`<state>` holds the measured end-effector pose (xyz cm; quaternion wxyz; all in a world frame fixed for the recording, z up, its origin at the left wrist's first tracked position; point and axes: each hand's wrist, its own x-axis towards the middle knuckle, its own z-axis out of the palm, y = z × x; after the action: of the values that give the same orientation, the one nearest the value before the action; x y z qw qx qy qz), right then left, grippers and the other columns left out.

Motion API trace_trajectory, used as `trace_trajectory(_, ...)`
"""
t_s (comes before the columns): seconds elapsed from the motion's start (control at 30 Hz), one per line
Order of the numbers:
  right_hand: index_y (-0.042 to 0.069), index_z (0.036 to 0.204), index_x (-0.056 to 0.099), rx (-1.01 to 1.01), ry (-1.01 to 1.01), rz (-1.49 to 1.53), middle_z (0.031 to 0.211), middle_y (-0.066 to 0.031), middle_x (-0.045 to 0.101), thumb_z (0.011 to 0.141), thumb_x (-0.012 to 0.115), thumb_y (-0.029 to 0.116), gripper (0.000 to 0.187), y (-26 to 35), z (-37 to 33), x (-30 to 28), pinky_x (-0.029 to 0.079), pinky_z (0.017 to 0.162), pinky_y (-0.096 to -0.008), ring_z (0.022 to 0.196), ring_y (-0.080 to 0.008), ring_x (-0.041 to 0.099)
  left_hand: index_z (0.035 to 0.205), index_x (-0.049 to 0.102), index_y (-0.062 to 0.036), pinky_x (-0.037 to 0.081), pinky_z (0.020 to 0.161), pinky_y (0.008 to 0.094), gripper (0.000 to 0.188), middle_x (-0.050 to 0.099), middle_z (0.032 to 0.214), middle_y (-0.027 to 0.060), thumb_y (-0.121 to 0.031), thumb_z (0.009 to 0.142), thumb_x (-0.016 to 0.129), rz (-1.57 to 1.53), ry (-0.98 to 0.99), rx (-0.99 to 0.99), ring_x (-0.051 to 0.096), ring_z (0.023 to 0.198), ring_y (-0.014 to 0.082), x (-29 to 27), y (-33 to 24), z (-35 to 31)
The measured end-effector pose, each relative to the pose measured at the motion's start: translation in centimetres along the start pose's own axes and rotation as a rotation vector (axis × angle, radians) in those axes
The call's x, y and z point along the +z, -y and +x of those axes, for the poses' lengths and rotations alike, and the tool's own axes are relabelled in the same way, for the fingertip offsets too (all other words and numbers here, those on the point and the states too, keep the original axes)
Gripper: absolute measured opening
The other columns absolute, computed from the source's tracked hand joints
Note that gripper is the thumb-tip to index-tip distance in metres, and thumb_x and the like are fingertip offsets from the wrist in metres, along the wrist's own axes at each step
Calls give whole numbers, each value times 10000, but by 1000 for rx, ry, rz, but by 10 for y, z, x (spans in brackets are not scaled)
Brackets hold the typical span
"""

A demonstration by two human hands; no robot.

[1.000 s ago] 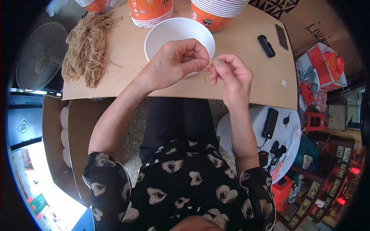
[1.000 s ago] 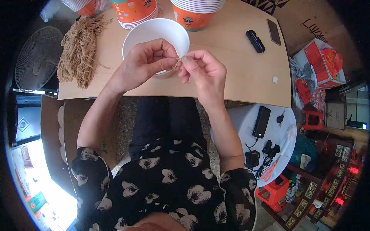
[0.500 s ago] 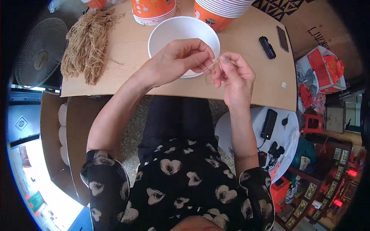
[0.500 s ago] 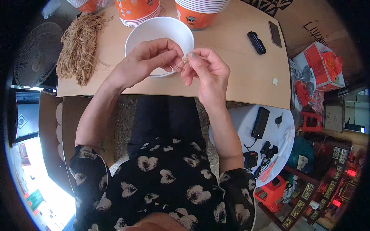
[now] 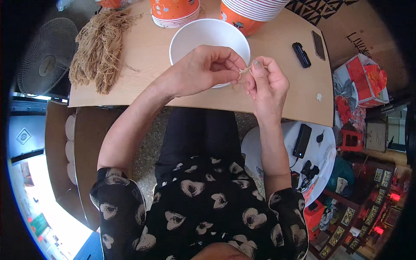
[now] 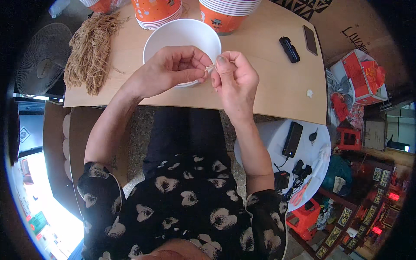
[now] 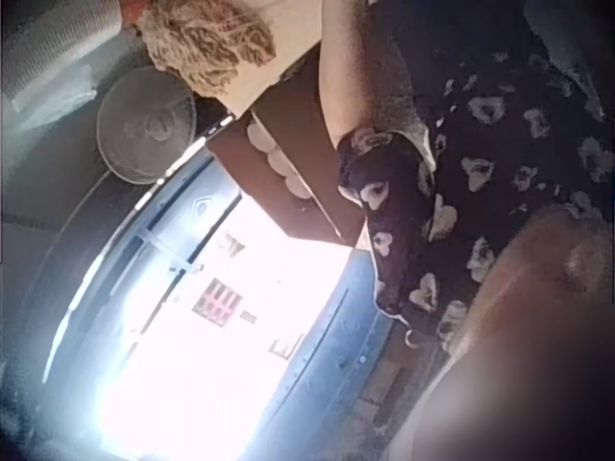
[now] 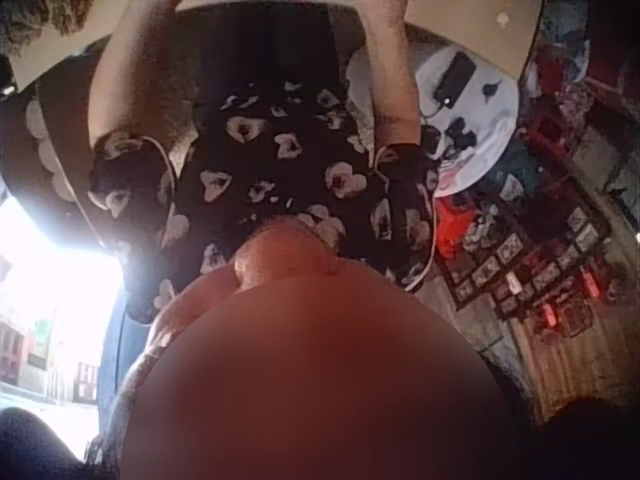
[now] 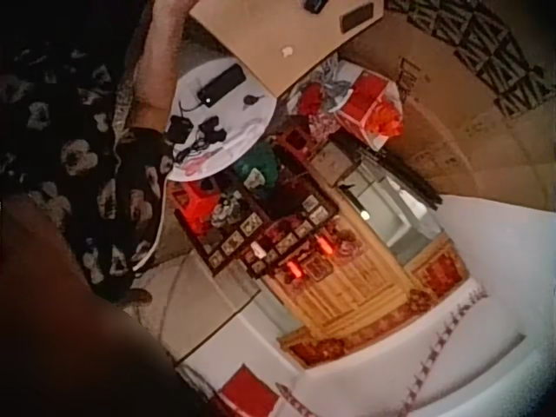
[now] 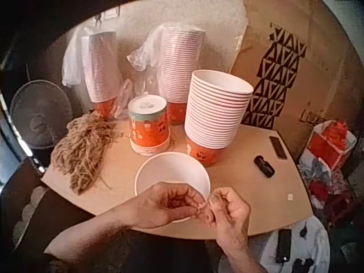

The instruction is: The person is selecting and preparing thin strands of fiber or string, likely for use in packaging paper buckets.

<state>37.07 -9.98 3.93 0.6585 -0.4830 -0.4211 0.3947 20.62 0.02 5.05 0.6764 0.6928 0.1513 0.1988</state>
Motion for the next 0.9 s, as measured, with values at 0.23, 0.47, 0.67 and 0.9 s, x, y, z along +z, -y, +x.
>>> trace_trajectory(0.23,6,963,565,-85,-27,-47,660,1,554,1002,599,163,164,-3,-1,-2,385,508,-193,564,-45,487,1201,598,1,514,870,234,247,666,981,22,-14,956,615,57,34,-14,627,925,82,0,-4,0)
trace_trajectory(0.47,-18,979,582,-217,-3,-180,693,0,584,986,608,84,105,-4,3,-3,410,537,-191,594,-39,517,1135,638,-5,493,764,213,194,658,888,2,-104,969,634,51,-17,-28,616,836,60,2,-10,-1)
trace_trajectory(0.67,-28,979,596,-254,42,-170,714,7,592,988,609,94,123,1,6,-3,407,547,-184,621,-27,513,973,700,-1,495,676,227,152,670,806,12,-144,936,665,65,-112,26,615,712,62,7,-3,6)
trace_trajectory(0.9,-17,971,617,-30,279,-394,717,45,571,943,661,90,119,24,27,-26,359,565,-173,635,-3,453,964,730,-2,530,706,243,146,699,793,31,-122,894,685,97,-234,67,634,724,75,2,7,8)
